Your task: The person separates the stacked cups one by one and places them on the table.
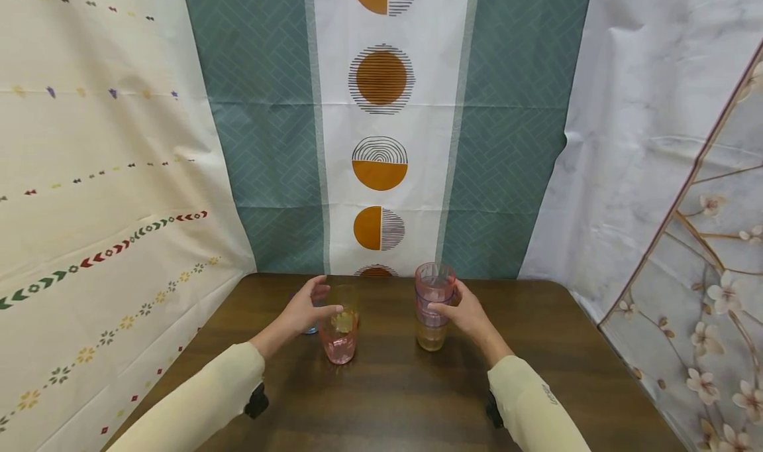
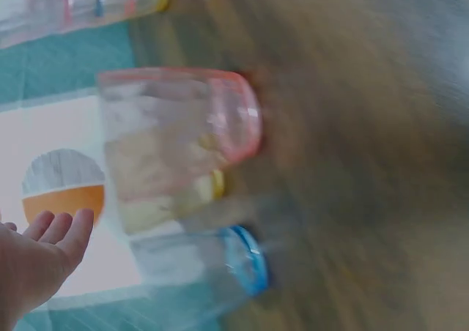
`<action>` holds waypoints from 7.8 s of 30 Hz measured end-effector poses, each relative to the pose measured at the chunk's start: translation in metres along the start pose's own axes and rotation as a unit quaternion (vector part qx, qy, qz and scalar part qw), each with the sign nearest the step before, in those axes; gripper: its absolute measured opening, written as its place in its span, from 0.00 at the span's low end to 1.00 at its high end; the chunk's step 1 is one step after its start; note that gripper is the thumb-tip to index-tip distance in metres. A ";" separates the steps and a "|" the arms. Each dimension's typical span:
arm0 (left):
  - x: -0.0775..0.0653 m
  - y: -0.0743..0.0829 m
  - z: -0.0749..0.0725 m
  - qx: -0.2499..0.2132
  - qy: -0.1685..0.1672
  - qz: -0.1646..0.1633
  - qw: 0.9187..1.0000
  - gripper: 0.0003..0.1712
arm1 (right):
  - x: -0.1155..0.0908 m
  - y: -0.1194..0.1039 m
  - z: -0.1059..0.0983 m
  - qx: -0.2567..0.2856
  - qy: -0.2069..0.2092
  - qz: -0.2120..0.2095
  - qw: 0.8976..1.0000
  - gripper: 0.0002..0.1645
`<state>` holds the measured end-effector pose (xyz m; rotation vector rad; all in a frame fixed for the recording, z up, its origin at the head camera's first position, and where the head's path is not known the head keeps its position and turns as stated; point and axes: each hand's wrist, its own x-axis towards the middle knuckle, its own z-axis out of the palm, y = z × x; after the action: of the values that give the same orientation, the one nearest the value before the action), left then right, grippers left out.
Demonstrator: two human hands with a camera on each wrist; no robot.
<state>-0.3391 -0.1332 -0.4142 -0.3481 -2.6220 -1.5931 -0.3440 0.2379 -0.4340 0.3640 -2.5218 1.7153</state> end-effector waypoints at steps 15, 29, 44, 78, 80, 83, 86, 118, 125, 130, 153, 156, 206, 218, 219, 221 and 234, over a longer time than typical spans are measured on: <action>0.035 0.066 0.060 -0.010 -0.086 0.029 0.996 0.52 | -0.001 0.001 0.009 -0.005 0.039 0.004 0.999 0.44; 0.064 0.082 0.108 -0.012 -0.124 0.049 0.991 0.50 | -0.002 0.002 0.006 -0.001 0.023 0.004 1.000 0.48; 0.070 0.094 0.137 -0.031 -0.145 0.036 0.988 0.51 | -0.007 -0.004 0.007 -0.006 0.028 0.011 1.000 0.44; 0.074 0.095 0.136 -0.038 -0.118 0.047 0.991 0.48 | 0.000 0.006 0.010 -0.013 0.037 -0.006 0.999 0.46; 0.073 0.096 0.134 -0.040 -0.113 0.045 0.992 0.49 | 0.000 0.008 0.012 -0.012 0.031 -0.012 0.999 0.46; 0.072 0.097 0.130 -0.037 -0.106 0.043 0.993 0.48 | -0.001 0.011 0.015 -0.004 0.018 -0.009 1.000 0.48; 0.071 0.100 0.127 -0.037 -0.104 0.043 0.993 0.49 | -0.002 0.014 0.015 0.001 0.012 -0.004 1.000 0.49; 0.075 0.117 0.019 -0.038 -0.058 0.107 0.992 0.47 | -0.001 0.019 0.011 -0.005 0.037 -0.003 0.999 0.47; 0.072 0.098 -0.009 -0.045 -0.042 0.095 0.994 0.47 | -0.003 0.019 0.011 -0.011 0.037 -0.007 0.999 0.48; 0.067 0.082 -0.027 -0.053 -0.032 0.082 0.995 0.48 | -0.004 0.018 0.010 -0.004 0.037 -0.006 0.999 0.48; 0.014 -0.003 -0.089 -0.031 0.003 0.043 0.999 0.50 | -0.003 0.017 0.010 -0.010 0.036 0.002 0.999 0.48; 0.004 -0.011 -0.093 -0.033 -0.001 0.041 0.999 0.48 | -0.004 0.019 0.010 -0.012 0.038 -0.006 0.999 0.47; -0.048 -0.092 -0.058 -0.036 -0.008 -0.029 0.999 0.45 | -0.007 0.014 0.011 -0.024 0.042 0.003 0.999 0.47; -0.046 -0.099 -0.049 -0.063 0.002 -0.040 0.997 0.44 | -0.005 0.019 0.011 -0.031 0.051 0.008 0.998 0.46; -0.046 -0.100 -0.048 -0.065 0.002 -0.040 0.997 0.44 | -0.005 0.019 0.011 -0.032 0.051 0.009 0.998 0.46; -0.045 -0.101 -0.048 -0.064 -0.001 -0.040 0.997 0.45 | -0.006 0.016 0.011 -0.029 0.050 0.010 0.998 0.46; -0.045 -0.107 -0.052 -0.046 -0.022 -0.044 0.998 0.50 | -0.025 -0.024 0.012 -0.019 0.037 0.016 0.999 0.43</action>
<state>-0.3220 -0.2332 -0.4901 -0.2781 -2.6356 -1.7584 -0.3136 0.2227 -0.4214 0.2537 -2.5178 1.6558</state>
